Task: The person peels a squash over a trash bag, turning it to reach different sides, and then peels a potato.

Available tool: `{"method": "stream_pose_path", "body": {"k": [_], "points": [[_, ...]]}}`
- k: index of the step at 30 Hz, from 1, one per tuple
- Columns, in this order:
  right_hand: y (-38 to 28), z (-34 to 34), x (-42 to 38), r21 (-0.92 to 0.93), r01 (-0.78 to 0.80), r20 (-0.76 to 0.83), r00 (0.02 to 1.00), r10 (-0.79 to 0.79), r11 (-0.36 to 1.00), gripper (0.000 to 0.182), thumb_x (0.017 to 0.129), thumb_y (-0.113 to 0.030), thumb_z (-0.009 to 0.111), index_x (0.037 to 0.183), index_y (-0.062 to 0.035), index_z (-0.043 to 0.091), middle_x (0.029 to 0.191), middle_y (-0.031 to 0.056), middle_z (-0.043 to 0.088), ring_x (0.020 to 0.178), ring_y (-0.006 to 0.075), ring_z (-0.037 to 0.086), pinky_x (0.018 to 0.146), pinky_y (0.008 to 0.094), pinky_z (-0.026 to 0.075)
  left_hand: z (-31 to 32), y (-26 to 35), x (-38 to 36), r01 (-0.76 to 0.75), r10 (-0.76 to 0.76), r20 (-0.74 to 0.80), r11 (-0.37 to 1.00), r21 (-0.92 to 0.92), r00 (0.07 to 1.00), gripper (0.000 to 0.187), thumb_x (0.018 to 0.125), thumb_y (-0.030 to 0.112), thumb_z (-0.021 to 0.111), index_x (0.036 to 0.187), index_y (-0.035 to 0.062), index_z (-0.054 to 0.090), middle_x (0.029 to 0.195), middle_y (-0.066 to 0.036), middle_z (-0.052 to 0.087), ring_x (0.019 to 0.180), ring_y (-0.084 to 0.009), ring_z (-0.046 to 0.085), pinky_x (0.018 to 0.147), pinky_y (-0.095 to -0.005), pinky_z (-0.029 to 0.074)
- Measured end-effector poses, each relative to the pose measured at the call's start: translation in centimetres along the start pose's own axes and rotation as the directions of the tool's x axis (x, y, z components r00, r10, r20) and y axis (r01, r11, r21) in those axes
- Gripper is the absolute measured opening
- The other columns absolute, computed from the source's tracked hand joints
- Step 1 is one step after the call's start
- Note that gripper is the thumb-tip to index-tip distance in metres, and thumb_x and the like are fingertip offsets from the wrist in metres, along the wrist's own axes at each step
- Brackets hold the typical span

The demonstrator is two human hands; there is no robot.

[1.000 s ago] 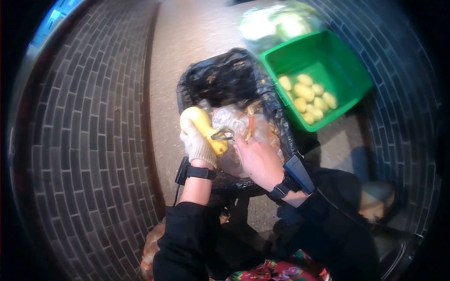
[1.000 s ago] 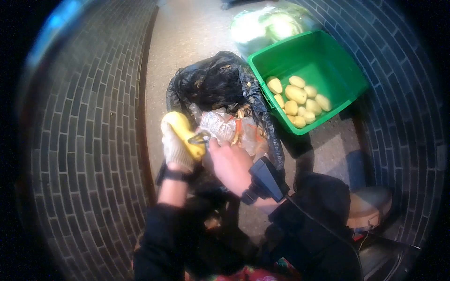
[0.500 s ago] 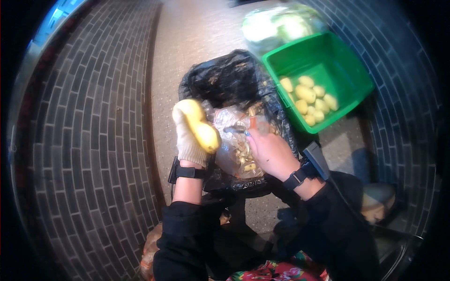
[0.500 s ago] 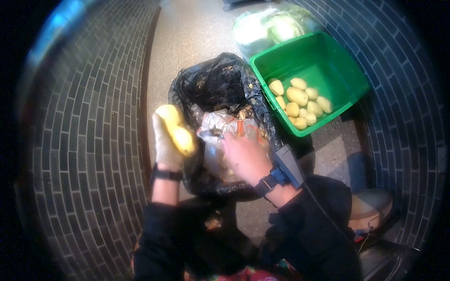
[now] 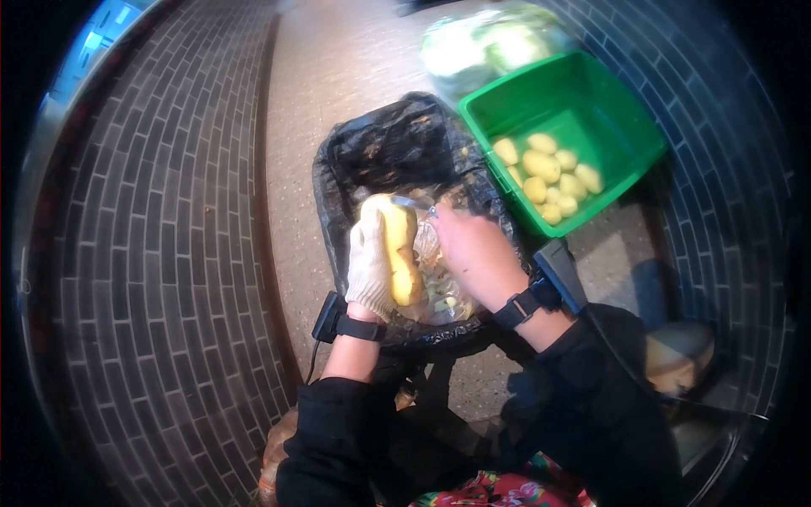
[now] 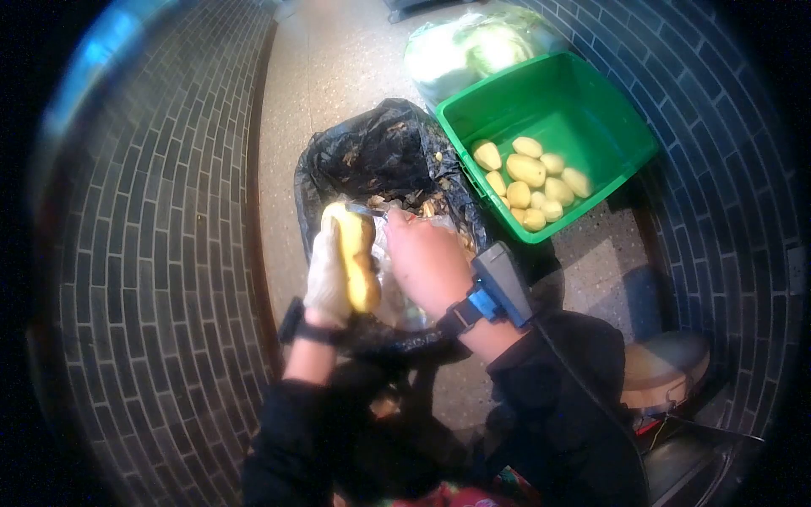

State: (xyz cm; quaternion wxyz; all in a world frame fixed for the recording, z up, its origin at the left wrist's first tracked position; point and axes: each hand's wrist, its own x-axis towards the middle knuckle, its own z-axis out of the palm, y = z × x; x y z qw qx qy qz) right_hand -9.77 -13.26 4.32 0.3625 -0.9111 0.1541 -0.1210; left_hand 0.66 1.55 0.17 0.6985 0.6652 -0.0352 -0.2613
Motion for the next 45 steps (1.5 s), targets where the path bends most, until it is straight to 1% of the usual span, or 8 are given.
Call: {"method": "stream_pose_path", "body": {"k": [4,13,17,19,20,27,33,45], "points": [[-0.9,0.4,-0.7,-0.042,-0.039,0.103,0.994,0.043,0.998,0.021,0.101,-0.02,0.048,0.101,-0.0022,0.058,0.074,0.023,0.065,0.075,0.0416,0.066,0.068,0.0524,0.051,0.2,0.1,-0.1,-0.125,0.17,-0.218,0.971,0.206,0.961,0.055,0.1,0.056,0.049,0.122,0.0065,0.056,0.096,-0.009,0.063,0.074,-0.0164,0.062,0.061,-0.0295,0.053],[-2.2,1.9,-3.0,-0.006,0.013,0.221,0.975,-0.011,1.0,0.021,0.1,-0.021,0.05,0.102,-0.0015,0.058,0.07,0.0204,0.065,0.071,0.0392,0.067,0.067,0.0498,0.052,-1.9,0.1,1.4,-0.069,0.087,-0.289,0.995,0.073,0.953,0.064,0.099,0.059,0.047,0.13,0.0038,0.051,0.104,-0.013,0.063,0.083,-0.0233,0.065,0.069,-0.0357,0.056],[-1.7,2.1,-4.6,0.041,0.052,0.204,0.977,-0.06,0.998,0.021,0.1,-0.021,0.05,0.1,-0.0011,0.058,0.068,0.0199,0.064,0.071,0.0389,0.067,0.066,0.0504,0.051,-2.1,2.4,0.8,-0.002,0.136,-0.622,0.977,0.211,0.771,0.077,0.097,0.066,0.047,0.132,-0.0022,0.048,0.112,-0.018,0.063,0.094,-0.0243,0.066,0.079,-0.0353,0.056],[-1.3,3.5,-6.4,-0.025,0.1,0.353,0.932,-0.085,0.995,0.021,0.1,-0.02,0.05,0.098,-0.0007,0.057,0.069,0.0204,0.064,0.071,0.0394,0.066,0.065,0.0506,0.05,-5.5,3.1,2.4,-0.037,-0.041,-0.44,0.985,-0.168,0.897,0.076,0.097,0.067,0.041,0.125,-0.0026,0.053,0.099,-0.016,0.065,0.08,-0.0247,0.068,0.069,-0.0345,0.058],[-1.4,3.2,-6.1,0.001,0.015,0.381,0.924,-0.014,1.0,0.019,0.099,-0.019,0.051,0.097,-0.0014,0.058,0.071,0.0209,0.064,0.071,0.0406,0.065,0.065,0.0511,0.05,-8.2,1.7,4.8,-0.099,-0.005,-0.433,0.971,-0.216,0.901,0.07,0.089,0.08,0.041,0.109,0.0131,0.053,0.069,-0.009,0.059,0.05,-0.0234,0.059,0.045,-0.0361,0.051],[-0.6,-0.5,-1.3,0.026,0.109,-0.028,0.994,-0.109,0.994,0.017,0.099,-0.021,0.051,0.101,-0.0051,0.055,0.073,0.0189,0.064,0.071,0.0404,0.065,0.063,0.052,0.05,-2.6,2.5,0.6,0.095,-0.108,-0.026,0.946,-0.31,0.994,0.064,0.094,0.069,0.048,0.114,0.0093,0.06,0.081,-0.007,0.063,0.062,-0.0184,0.062,0.052,-0.0297,0.053],[-0.9,-0.4,-0.3,-0.036,0.025,-0.035,0.999,-0.026,0.999,0.018,0.1,-0.022,0.051,0.103,-0.0047,0.057,0.081,0.0201,0.066,0.078,0.0409,0.065,0.067,0.0508,0.051,0.9,1.0,-1.1,-0.161,0.195,-0.138,0.961,0.224,0.971,0.057,0.102,0.052,0.049,0.133,0.0043,0.046,0.112,-0.013,0.06,0.085,-0.018,0.063,0.07,-0.0301,0.055],[-3.1,1.0,-3.4,-0.068,0.066,0.214,0.976,-0.05,0.996,0.022,0.1,-0.022,0.052,0.107,-0.0023,0.058,0.072,0.0176,0.065,0.07,0.0363,0.067,0.062,0.0478,0.052,-1.5,1.2,0.4,-0.044,0.052,-0.454,0.999,0.029,0.89,0.072,0.095,0.062,0.054,0.139,0.0078,0.038,0.116,-0.018,0.058,0.093,-0.0272,0.065,0.07,-0.041,0.06]]}}
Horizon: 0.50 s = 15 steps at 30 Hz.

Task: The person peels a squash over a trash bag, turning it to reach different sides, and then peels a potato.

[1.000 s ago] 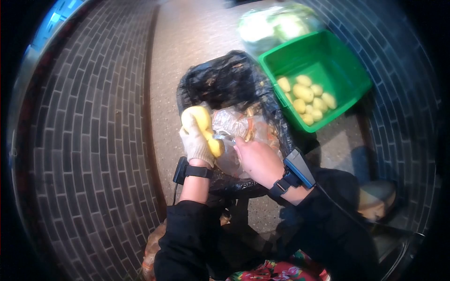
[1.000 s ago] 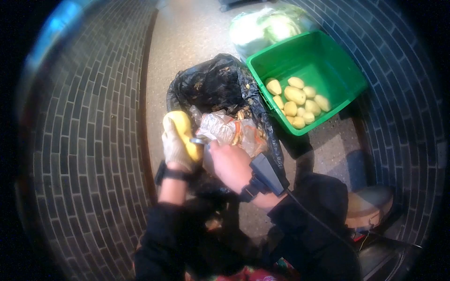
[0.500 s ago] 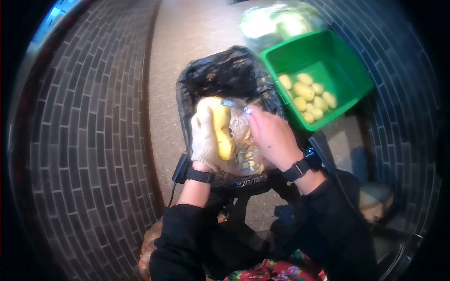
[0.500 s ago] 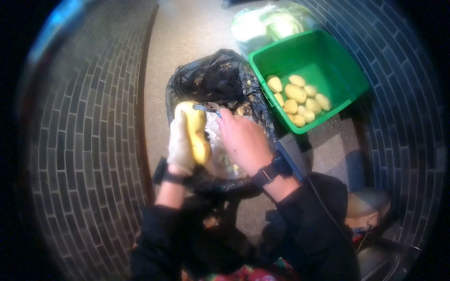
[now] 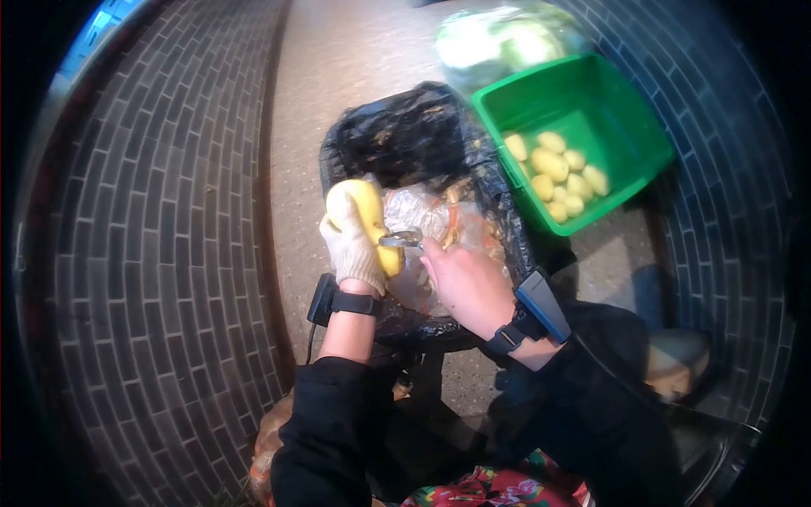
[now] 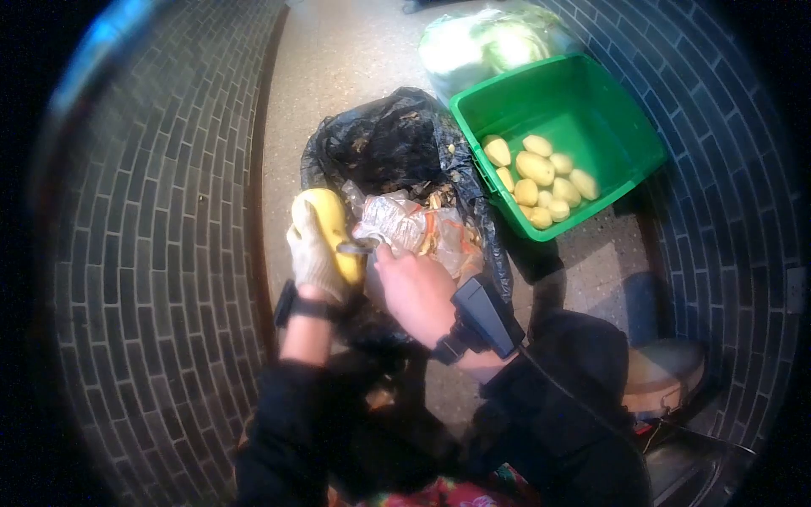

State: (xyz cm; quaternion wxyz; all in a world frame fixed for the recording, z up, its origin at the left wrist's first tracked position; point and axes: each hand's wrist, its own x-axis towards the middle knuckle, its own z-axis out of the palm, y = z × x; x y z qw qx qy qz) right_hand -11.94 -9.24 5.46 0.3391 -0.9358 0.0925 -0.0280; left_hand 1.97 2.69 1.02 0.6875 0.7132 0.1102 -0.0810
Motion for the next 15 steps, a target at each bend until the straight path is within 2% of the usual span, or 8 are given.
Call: {"method": "stream_pose_path", "body": {"k": [3,5,6,8,12,14,15], "points": [[0.2,0.3,-0.1,-0.002,0.02,-0.013,1.0,-0.02,1.0,0.023,0.1,-0.022,0.052,0.111,-0.0022,0.059,0.074,0.0181,0.066,0.07,0.0367,0.067,0.062,0.0471,0.052,0.1,0.1,-0.3,-0.046,0.045,-0.012,0.999,-0.01,0.999,0.074,0.095,0.063,0.053,0.139,0.0063,0.037,0.121,-0.018,0.057,0.094,-0.0276,0.065,0.071,-0.0416,0.06],[0.3,0.9,-0.3,-0.001,0.017,-0.013,1.0,-0.017,1.0,0.024,0.1,-0.021,0.053,0.112,-0.0017,0.059,0.075,0.0185,0.066,0.07,0.0368,0.067,0.063,0.0467,0.052,0.4,0.7,-1.0,0.047,-0.046,-0.144,0.999,0.005,0.988,0.072,0.095,0.065,0.051,0.134,0.0043,0.044,0.116,-0.017,0.059,0.093,-0.0277,0.065,0.072,-0.0424,0.06],[0.4,1.2,-0.3,0.0,0.013,-0.014,1.0,-0.013,1.0,0.025,0.099,-0.021,0.053,0.114,-0.0012,0.059,0.076,0.0189,0.066,0.07,0.0369,0.067,0.064,0.0463,0.053,0.2,0.3,-0.5,0.045,-0.044,-0.142,0.999,0.007,0.989,0.072,0.095,0.065,0.051,0.134,0.0043,0.044,0.116,-0.017,0.059,0.093,-0.0277,0.065,0.072,-0.0424,0.06],[0.6,1.9,-0.2,-0.014,0.022,-0.032,0.999,-0.023,1.0,0.026,0.099,-0.021,0.053,0.115,-0.0007,0.059,0.076,0.0193,0.066,0.069,0.0366,0.067,0.063,0.0456,0.053,-0.5,-1.1,1.1,0.107,-0.127,-0.073,0.965,-0.24,0.989,0.069,0.096,0.059,0.056,0.133,0.0025,0.041,0.107,-0.017,0.061,0.081,-0.0257,0.067,0.067,-0.0371,0.058],[0.4,2.4,-0.2,-0.06,0.018,-0.06,0.998,-0.021,0.998,0.028,0.099,-0.021,0.053,0.117,0.0004,0.057,0.077,0.0197,0.066,0.068,0.0353,0.068,0.061,0.0441,0.054,0.0,-1.0,1.0,0.1,-0.138,-0.121,0.954,-0.281,0.983,0.067,0.096,0.06,0.054,0.129,0.002,0.047,0.105,-0.017,0.062,0.081,-0.027,0.068,0.069,-0.0381,0.059],[0.4,2.8,-0.2,-0.073,0.02,-0.077,0.997,-0.025,0.997,0.027,0.099,-0.02,0.052,0.117,0.0002,0.055,0.077,0.0199,0.066,0.068,0.035,0.068,0.06,0.0438,0.055,-0.1,-1.5,1.7,0.18,-0.215,-0.098,0.943,-0.28,0.972,0.068,0.094,0.071,0.043,0.115,0.0078,0.058,0.094,-0.012,0.062,0.082,-0.0275,0.064,0.067,-0.0426,0.057],[0.5,3.0,-0.2,-0.088,0.025,-0.092,0.995,-0.033,0.996,0.027,0.1,-0.02,0.051,0.118,0.0001,0.054,0.077,0.0201,0.066,0.069,0.0347,0.069,0.059,0.0436,0.055,-0.4,-2.2,2.5,0.179,-0.212,-0.094,0.944,-0.278,0.973,0.068,0.094,0.071,0.043,0.115,0.0078,0.058,0.094,-0.012,0.062,0.082,-0.0275,0.064,0.067,-0.0426,0.057]]}}
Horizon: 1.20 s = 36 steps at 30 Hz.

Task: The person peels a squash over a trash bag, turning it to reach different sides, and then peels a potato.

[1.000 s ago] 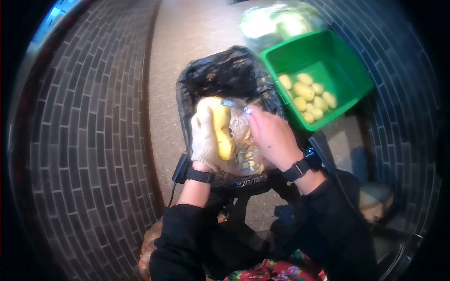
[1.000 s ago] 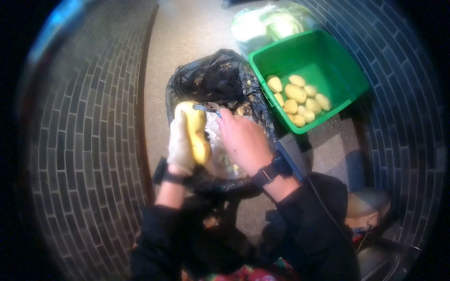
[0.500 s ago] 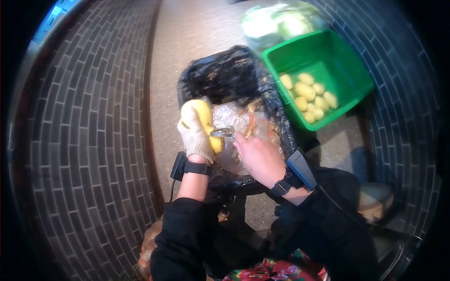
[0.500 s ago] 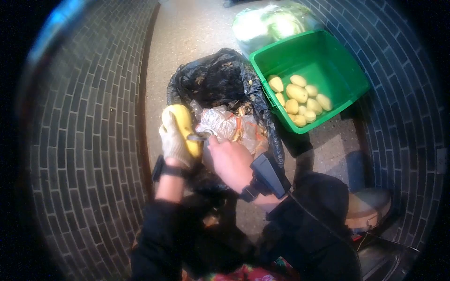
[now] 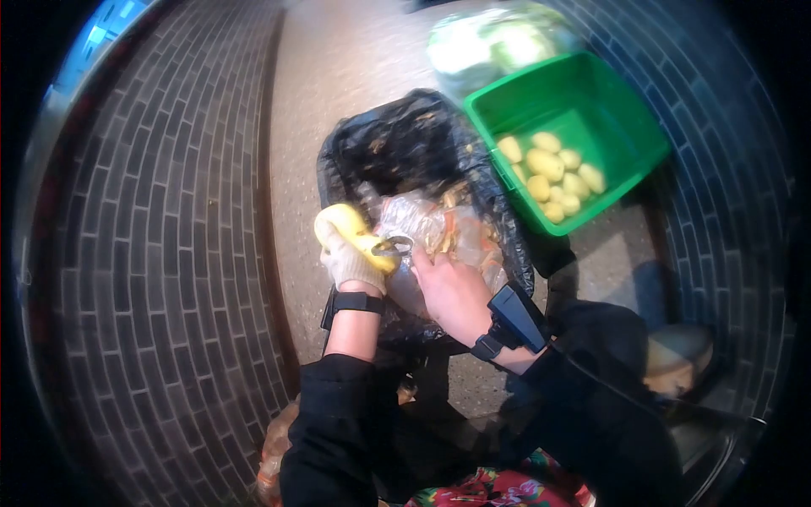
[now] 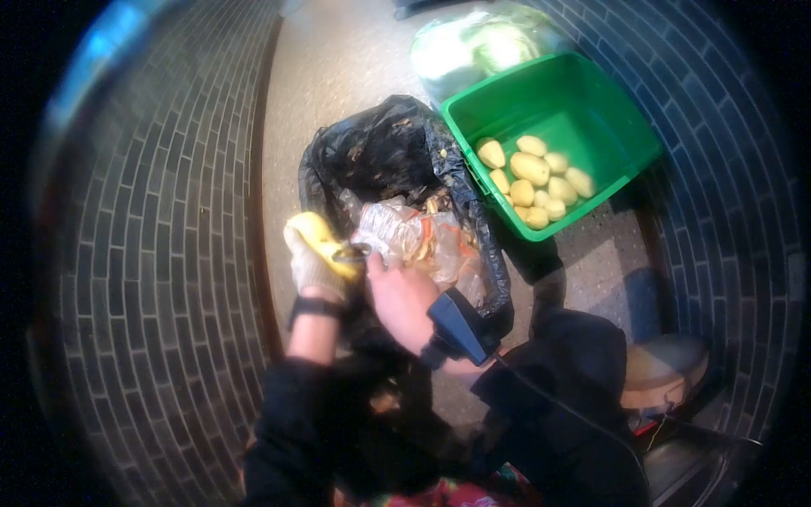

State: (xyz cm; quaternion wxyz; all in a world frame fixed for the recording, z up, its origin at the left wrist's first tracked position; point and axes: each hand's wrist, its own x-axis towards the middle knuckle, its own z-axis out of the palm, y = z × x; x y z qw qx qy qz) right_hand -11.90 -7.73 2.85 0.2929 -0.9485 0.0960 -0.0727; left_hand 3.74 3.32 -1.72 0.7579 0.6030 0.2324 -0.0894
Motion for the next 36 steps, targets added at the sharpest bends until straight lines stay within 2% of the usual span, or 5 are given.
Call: {"method": "stream_pose_path", "body": {"k": [10,15,20,23,36], "points": [[0.4,0.6,-1.2,0.056,0.007,0.012,1.0,-0.007,0.998,0.027,0.099,-0.019,0.049,0.117,0.0001,0.052,0.075,0.0196,0.066,0.069,0.0353,0.069,0.06,0.0455,0.055,-0.9,0.6,0.8,0.156,-0.14,0.108,0.974,-0.162,0.984,0.069,0.093,0.077,0.033,0.108,0.014,0.057,0.087,-0.009,0.062,0.074,-0.0276,0.061,0.065,-0.044,0.053],[2.2,3.7,-3.7,0.011,0.059,0.254,0.965,-0.06,0.998,0.024,0.095,-0.017,0.048,0.109,-0.0003,0.06,0.069,0.0165,0.067,0.068,0.0355,0.069,0.063,0.0475,0.054,-2.0,3.9,3.6,0.236,-0.154,0.256,0.913,-0.333,0.954,0.075,0.092,0.079,0.025,0.108,0.0144,0.059,0.088,-0.011,0.061,0.077,-0.0298,0.06,0.067,-0.0419,0.053],[3.9,-2.0,0.6,0.185,-0.068,0.132,0.99,0.044,0.98,0.023,0.1,-0.022,0.049,0.101,-0.0024,0.061,0.071,0.0197,0.065,0.072,0.0407,0.066,0.068,0.0499,0.052,-0.4,4.8,0.2,0.299,-0.118,0.532,0.916,-0.269,0.839,0.071,0.091,0.074,0.038,0.11,0.0097,0.06,0.085,-0.013,0.065,0.064,-0.0271,0.063,0.055,-0.04,0.055],[4.0,-4.2,2.2,0.251,-0.031,-0.068,0.996,0.049,0.967,0.024,0.101,-0.025,0.048,0.101,-0.0035,0.059,0.074,0.022,0.065,0.075,0.0441,0.064,0.068,0.0521,0.05,0.6,4.2,-3.3,0.471,-0.303,0.621,0.874,-0.121,0.723,0.065,0.091,0.069,0.05,0.112,0.0085,0.06,0.09,-0.013,0.067,0.064,-0.0267,0.066,0.054,-0.0388,0.057],[3.8,-4.2,3.8,0.165,-0.071,-0.118,0.989,0.091,0.984,0.021,0.1,-0.021,0.048,0.101,-0.0018,0.056,0.078,0.024,0.065,0.076,0.0435,0.065,0.067,0.0531,0.05,1.7,-0.3,-4.5,0.141,-0.189,0.544,0.982,0.129,0.817,0.054,0.097,0.06,0.05,0.114,0.0109,0.063,0.09,-0.004,0.066,0.072,-0.0136,0.063,0.058,-0.0255,0.052]]}}
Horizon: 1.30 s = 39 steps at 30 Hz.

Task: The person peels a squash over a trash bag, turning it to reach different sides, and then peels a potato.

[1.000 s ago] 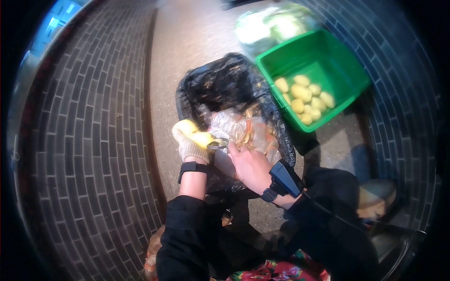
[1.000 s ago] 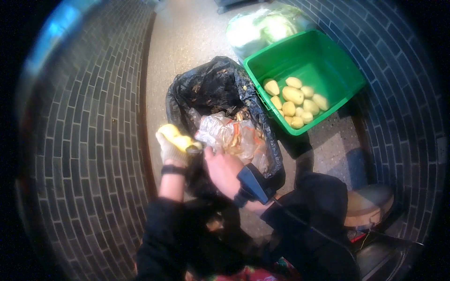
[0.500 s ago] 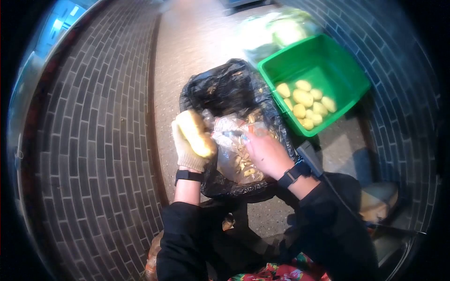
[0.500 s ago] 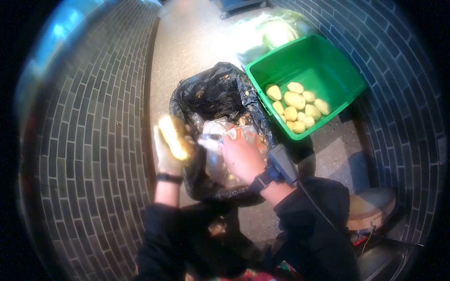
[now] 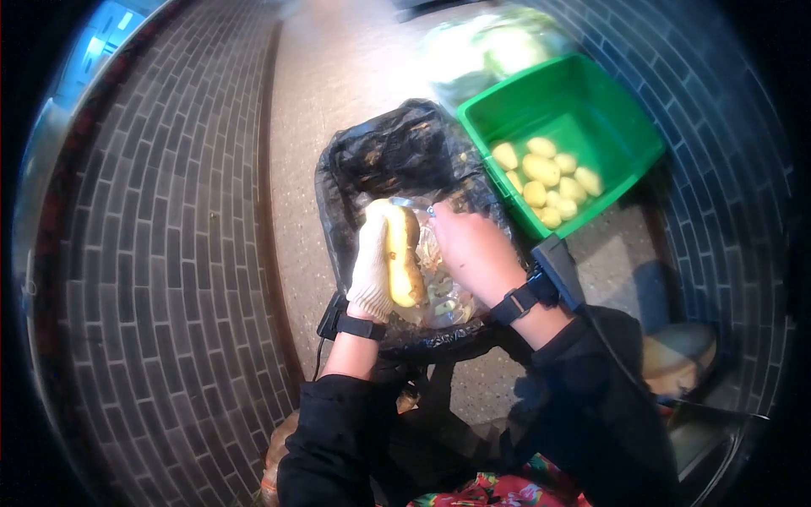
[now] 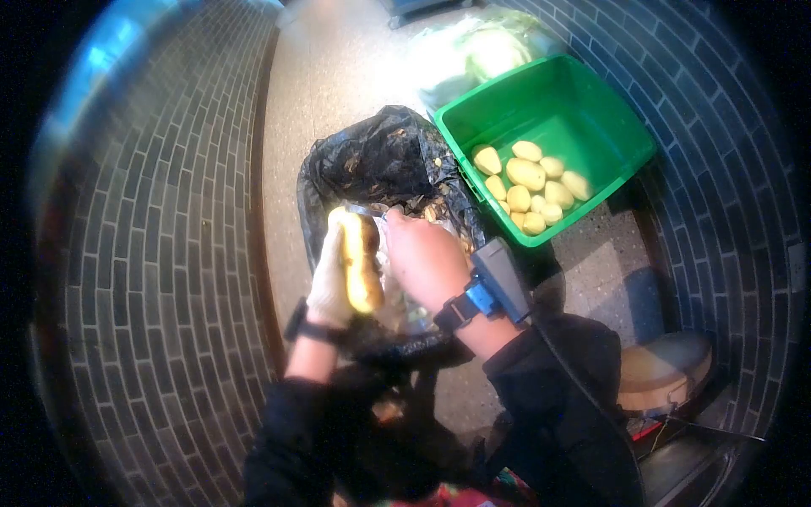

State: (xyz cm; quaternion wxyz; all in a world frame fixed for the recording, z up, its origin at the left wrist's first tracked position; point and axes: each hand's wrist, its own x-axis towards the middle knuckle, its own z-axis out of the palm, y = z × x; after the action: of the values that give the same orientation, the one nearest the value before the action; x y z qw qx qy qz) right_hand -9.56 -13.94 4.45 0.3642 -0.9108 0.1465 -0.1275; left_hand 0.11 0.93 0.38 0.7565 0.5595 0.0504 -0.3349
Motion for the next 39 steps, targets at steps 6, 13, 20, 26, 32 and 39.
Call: {"method": "stream_pose_path", "body": {"k": [6,13,20,26,32,39], "points": [[-0.9,0.9,-0.7,-0.111,-0.029,0.076,0.996,0.037,0.993,0.019,0.094,-0.012,0.05,0.104,-0.0004,0.059,0.076,0.0189,0.069,0.073,0.0355,0.07,0.063,0.0467,0.056,-1.0,-0.5,0.3,-0.05,0.055,-0.027,0.988,0.146,0.998,0.049,0.1,0.056,0.048,0.113,0.0112,0.062,0.091,-0.002,0.065,0.071,-0.0127,0.062,0.056,-0.0254,0.051],[-1.2,2.2,-0.9,-0.082,-0.058,0.06,0.996,0.063,0.995,0.019,0.098,-0.016,0.048,0.102,-0.0009,0.058,0.073,0.0226,0.065,0.072,0.0394,0.067,0.065,0.0505,0.053,-0.5,-0.6,0.1,-0.097,0.1,-0.029,0.99,0.105,0.995,0.037,0.102,0.043,0.054,0.112,0.0075,0.062,0.089,-0.002,0.063,0.071,-0.0122,0.062,0.059,-0.0274,0.053],[-2.2,3.6,-3.4,-0.057,-0.012,0.247,0.969,0.026,0.998,0.02,0.098,-0.015,0.049,0.101,0.0022,0.057,0.068,0.0206,0.065,0.071,0.0384,0.068,0.064,0.0492,0.053,-4.4,-0.8,3.8,-0.079,0.087,-0.149,0.995,0.061,0.985,0.056,0.098,0.063,0.046,0.111,0.0108,0.062,0.091,-0.008,0.066,0.082,-0.0221,0.066,0.066,-0.0366,0.057],[-2.3,3.2,-4.0,-0.013,0.038,0.206,0.978,-0.034,0.999,0.019,0.099,-0.016,0.049,0.099,0.0013,0.057,0.068,0.0206,0.064,0.07,0.0389,0.067,0.064,0.0497,0.052,-5.1,-0.4,3.7,-0.269,0.305,-0.144,0.936,0.227,0.941,0.054,0.099,0.06,0.045,0.11,0.0084,0.059,0.088,-0.01,0.065,0.073,-0.0233,0.067,0.063,-0.0366,0.058],[-1.2,4.1,-6.1,-0.049,-0.025,0.288,0.957,0.038,0.998,0.016,0.098,-0.016,0.051,0.098,-0.0012,0.058,0.068,0.0213,0.063,0.07,0.0393,0.066,0.064,0.0499,0.052,-5.5,4.8,3.0,-0.132,0.086,-0.195,0.962,-0.241,0.977,0.061,0.094,0.07,0.045,0.104,0.0115,0.058,0.07,-0.006,0.058,0.054,-0.0211,0.058,0.048,-0.0333,0.051],[-0.5,-1.2,-1.2,0.026,0.01,0.017,1.0,-0.01,1.0,0.019,0.099,-0.021,0.051,0.106,-0.0041,0.058,0.078,0.0217,0.065,0.075,0.0427,0.064,0.066,0.0519,0.05,-0.4,3.3,0.5,0.021,-0.02,0.005,0.997,-0.072,1.0,0.06,0.095,0.068,0.046,0.105,0.0114,0.062,0.078,-0.005,0.063,0.058,-0.0167,0.06,0.051,-0.0288,0.052]]}}
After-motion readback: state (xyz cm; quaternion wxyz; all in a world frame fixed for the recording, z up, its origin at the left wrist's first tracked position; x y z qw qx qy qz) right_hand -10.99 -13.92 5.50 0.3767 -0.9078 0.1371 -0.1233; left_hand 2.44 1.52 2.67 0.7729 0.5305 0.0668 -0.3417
